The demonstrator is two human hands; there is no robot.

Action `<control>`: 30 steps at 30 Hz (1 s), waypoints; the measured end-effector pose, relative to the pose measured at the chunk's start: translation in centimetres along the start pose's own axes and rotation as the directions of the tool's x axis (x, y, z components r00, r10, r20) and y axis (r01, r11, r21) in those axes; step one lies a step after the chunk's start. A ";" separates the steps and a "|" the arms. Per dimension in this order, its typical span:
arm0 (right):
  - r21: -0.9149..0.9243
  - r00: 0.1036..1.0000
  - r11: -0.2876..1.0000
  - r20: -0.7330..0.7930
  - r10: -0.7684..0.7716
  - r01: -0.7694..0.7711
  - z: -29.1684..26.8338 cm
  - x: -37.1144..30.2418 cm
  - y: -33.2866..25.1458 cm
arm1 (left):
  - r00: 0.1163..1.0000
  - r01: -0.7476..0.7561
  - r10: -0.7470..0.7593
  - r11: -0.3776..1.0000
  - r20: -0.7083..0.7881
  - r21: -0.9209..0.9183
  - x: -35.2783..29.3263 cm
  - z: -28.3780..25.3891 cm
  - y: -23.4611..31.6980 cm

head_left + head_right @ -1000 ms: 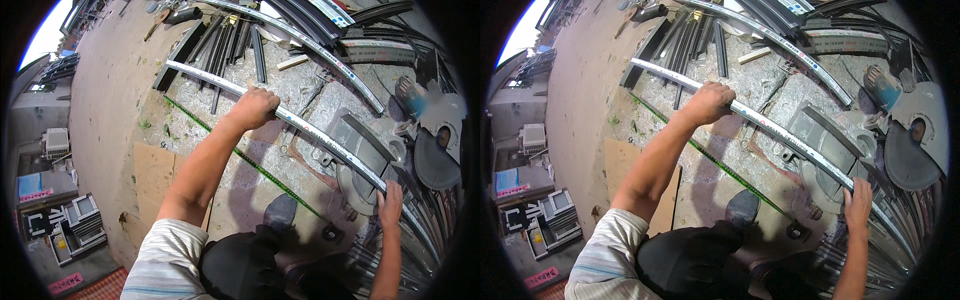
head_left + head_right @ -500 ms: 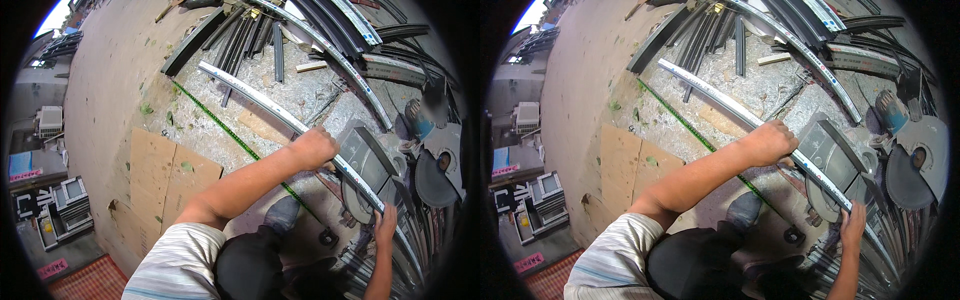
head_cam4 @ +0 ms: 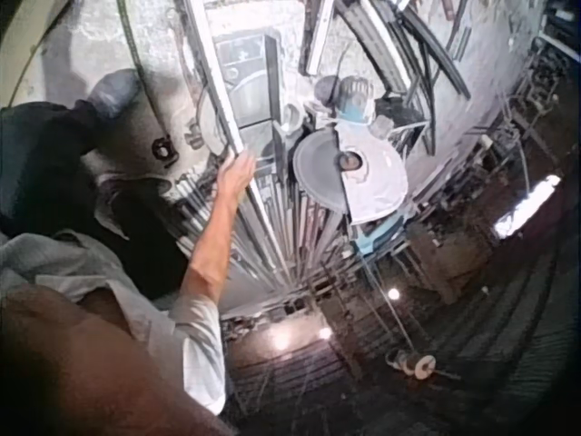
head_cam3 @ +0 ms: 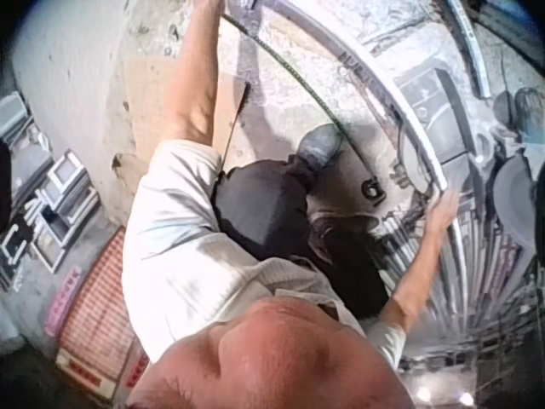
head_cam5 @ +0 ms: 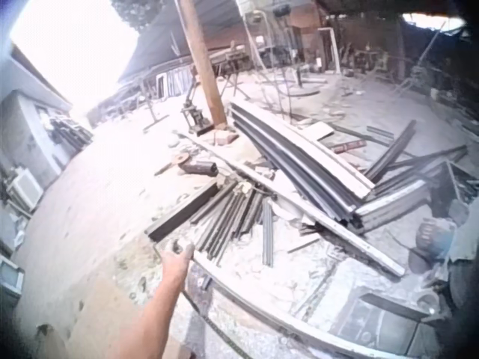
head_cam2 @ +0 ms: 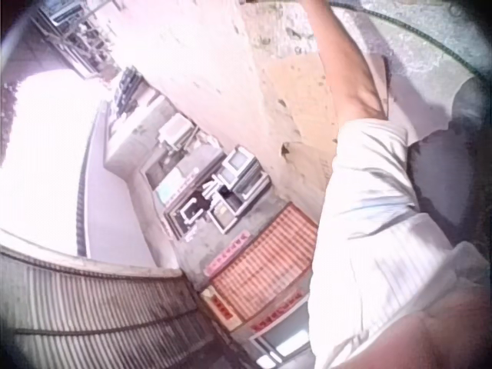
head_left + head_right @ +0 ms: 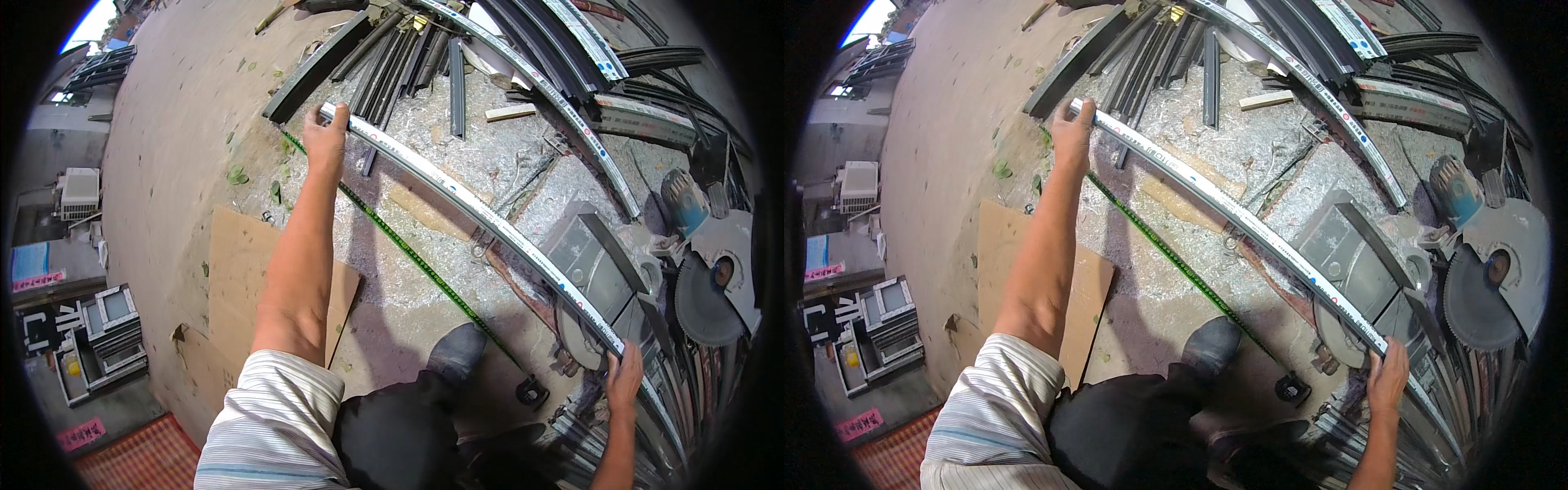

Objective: The person measures and marks metal profiles with a tape measure and marker, then uses a chop saw to cut the profiles to length. The person handles multiple profiles, aligns them on the saw, and operates the saw to make cuts.

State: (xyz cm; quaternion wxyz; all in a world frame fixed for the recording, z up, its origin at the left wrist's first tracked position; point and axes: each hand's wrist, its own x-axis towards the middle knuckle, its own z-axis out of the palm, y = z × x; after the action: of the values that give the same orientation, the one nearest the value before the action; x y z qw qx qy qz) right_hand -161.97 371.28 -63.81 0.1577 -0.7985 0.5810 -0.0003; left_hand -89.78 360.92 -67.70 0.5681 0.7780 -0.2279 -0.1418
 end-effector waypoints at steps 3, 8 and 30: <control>-0.004 1.000 1.000 -0.014 -0.007 0.007 0.3 0.0 0.8 | 0.980 0.139 -0.087 0.946 0.181 -0.292 0.2 0.2 -0.1; 0.024 1.000 1.000 -0.002 0.004 -0.003 0.3 0.1 1.3 | 0.994 0.098 -0.074 0.922 0.079 -0.374 -0.3 0.7 -1.0; 0.083 0.999 0.996 -0.041 0.026 -0.023 0.3 0.4 0.6 | 0.995 0.088 -0.053 0.891 0.090 -0.445 -0.4 0.8 -1.4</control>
State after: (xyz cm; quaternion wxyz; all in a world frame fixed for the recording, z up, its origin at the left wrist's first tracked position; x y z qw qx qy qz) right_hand -162.36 370.80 -64.28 0.1781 -0.7840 0.5934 -0.0391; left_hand -90.25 360.82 -69.25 0.7174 0.6280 -0.1824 -0.2402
